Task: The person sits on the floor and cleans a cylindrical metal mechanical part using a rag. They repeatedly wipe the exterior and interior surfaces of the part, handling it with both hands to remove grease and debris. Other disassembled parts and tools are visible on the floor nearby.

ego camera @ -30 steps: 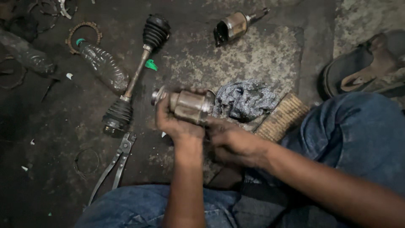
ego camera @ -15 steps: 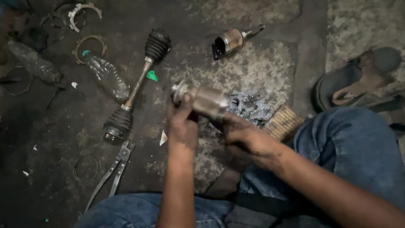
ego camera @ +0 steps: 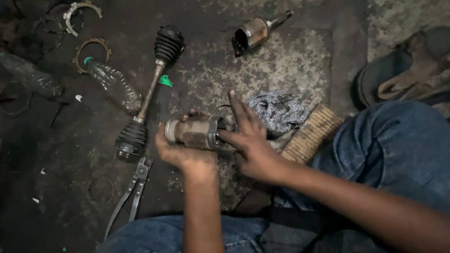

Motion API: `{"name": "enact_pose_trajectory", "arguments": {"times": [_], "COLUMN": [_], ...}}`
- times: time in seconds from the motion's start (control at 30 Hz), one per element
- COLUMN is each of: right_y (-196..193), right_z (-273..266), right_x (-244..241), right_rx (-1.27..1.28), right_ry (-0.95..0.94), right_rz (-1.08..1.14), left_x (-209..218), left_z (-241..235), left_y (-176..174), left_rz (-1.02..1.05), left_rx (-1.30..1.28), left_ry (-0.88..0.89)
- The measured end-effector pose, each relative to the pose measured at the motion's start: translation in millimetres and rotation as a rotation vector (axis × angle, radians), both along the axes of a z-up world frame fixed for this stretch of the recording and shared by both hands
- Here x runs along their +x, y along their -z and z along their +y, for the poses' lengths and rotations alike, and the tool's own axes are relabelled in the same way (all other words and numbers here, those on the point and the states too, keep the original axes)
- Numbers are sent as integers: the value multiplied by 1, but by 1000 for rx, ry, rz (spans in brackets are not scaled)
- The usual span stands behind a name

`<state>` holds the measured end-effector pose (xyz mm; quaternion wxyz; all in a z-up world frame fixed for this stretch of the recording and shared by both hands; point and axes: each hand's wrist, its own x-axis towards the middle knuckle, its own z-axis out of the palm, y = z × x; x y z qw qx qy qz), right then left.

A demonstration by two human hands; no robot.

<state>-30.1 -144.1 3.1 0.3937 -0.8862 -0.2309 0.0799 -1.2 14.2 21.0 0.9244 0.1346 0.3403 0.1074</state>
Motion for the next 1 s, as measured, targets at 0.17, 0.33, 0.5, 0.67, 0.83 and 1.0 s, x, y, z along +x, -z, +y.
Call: {"name": "enact_pose_trajectory", "arguments": {"times": [0.17,0.33,0.5,0.67,0.83,1.0], "right_y": [22,37,34,-1,-18,-10], "right_z": [6,5,-13,-35,-35,-18], "right_x": [2,-3,-2,18,33,16], "right_rx": [268,368,556,30,-269,-213], "right_ry": [3,-40,-124,-40,-99,-22], "right_rz": [-47,311,310,-358,-695,-358], "left_x": [-4,-3,0,-3,-2,-2], "left_z": [-1,0,-2,-2,-6,-3], "left_y": [4,7,5,-4,1,8], "left_rz": [-118,-161,-121,-85,-134,-188], "left_rx": [144,136,118,156,102,15], "left_ry": [-8,-26,-25,35,65,73]}}
